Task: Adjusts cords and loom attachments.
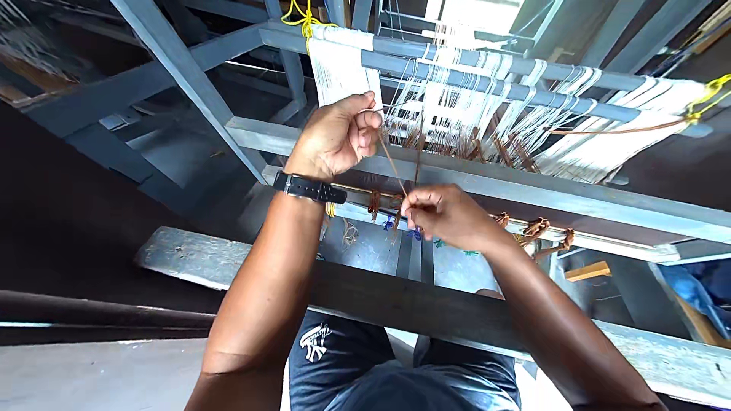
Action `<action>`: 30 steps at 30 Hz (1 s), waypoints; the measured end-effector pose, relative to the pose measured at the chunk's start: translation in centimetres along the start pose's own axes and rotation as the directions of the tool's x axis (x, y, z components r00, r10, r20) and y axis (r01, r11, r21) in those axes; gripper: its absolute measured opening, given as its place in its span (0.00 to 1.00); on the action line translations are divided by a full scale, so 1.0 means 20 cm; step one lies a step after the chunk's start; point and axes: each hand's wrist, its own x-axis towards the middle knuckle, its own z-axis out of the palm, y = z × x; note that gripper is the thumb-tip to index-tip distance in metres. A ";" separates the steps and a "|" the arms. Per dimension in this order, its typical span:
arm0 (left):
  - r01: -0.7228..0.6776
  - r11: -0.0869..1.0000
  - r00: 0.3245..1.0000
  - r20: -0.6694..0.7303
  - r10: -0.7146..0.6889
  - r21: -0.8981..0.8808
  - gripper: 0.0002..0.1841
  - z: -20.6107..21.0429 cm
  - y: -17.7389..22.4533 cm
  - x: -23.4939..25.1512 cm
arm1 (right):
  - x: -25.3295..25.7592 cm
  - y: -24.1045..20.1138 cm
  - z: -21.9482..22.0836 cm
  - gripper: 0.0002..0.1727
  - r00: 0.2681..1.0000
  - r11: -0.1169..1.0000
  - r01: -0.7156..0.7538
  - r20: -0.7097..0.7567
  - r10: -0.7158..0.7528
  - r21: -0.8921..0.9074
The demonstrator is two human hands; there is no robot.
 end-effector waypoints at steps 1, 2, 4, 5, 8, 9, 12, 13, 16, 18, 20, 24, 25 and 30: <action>-0.014 0.996 1.000 0.014 0.012 0.092 0.08 -0.03 -0.01 -0.03 | -0.03 0.01 0.04 0.08 1.000 0.999 -0.011 0.012 0.012 -0.038; -0.024 0.976 0.999 0.039 0.016 0.218 0.06 -0.08 -0.01 -0.06 | -0.08 0.02 0.07 0.10 1.000 0.997 -0.009 0.029 0.011 -0.079; 0.000 0.880 0.999 0.039 -0.022 0.475 0.10 -0.18 0.01 -0.12 | -0.17 0.04 0.12 0.13 0.998 0.987 0.024 0.057 -0.015 -0.159; 0.039 0.806 0.998 0.016 -0.059 0.590 0.12 -0.23 0.02 -0.15 | -0.22 0.06 0.14 0.14 0.997 0.982 0.058 0.063 -0.047 -0.181; 0.163 0.582 0.983 -0.082 -0.163 0.796 0.11 -0.33 0.08 -0.20 | -0.35 0.11 0.18 0.15 0.989 0.973 0.130 0.091 -0.114 -0.193; 0.185 0.541 0.980 -0.109 -0.169 0.821 0.10 -0.35 0.10 -0.21 | -0.39 0.13 0.19 0.16 0.987 0.971 0.141 0.102 -0.123 -0.195; 0.175 0.515 0.985 -0.155 -0.082 0.839 0.09 -0.43 0.17 -0.24 | -0.49 0.17 0.23 0.18 0.984 0.969 0.134 0.144 -0.105 -0.208; 0.165 0.530 0.985 -0.168 -0.043 0.832 0.09 -0.46 0.19 -0.25 | -0.53 0.18 0.24 0.18 0.983 0.972 0.115 0.162 -0.082 -0.207; 0.171 0.588 0.970 -0.241 0.041 0.791 0.09 -0.52 0.24 -0.30 | -0.66 0.20 0.31 0.18 0.970 0.977 0.055 0.243 -0.003 -0.208; 0.170 0.617 0.960 -0.271 0.072 0.768 0.10 -0.55 0.26 -0.33 | -0.74 0.23 0.36 0.16 0.949 0.977 0.047 0.314 0.020 -0.206; 0.158 0.628 0.960 -0.267 0.083 0.762 0.10 -0.55 0.25 -0.36 | -0.81 0.23 0.37 0.14 0.921 0.972 0.054 0.386 0.040 -0.229; 0.111 0.650 0.971 -0.222 0.091 0.752 0.10 -0.56 0.18 -0.42 | -0.85 0.14 0.13 0.16 0.818 0.976 -0.008 0.560 0.131 -0.216; 0.096 0.657 0.974 -0.205 0.091 0.748 0.10 -0.56 0.16 -0.44 | -0.83 0.12 0.06 0.16 0.852 0.978 0.047 0.520 0.068 -0.204; -0.008 0.773 0.988 -0.116 0.106 0.634 0.09 -0.56 0.05 -0.46 | -0.43 -0.08 -0.01 0.16 0.961 0.993 0.104 0.253 -0.114 0.053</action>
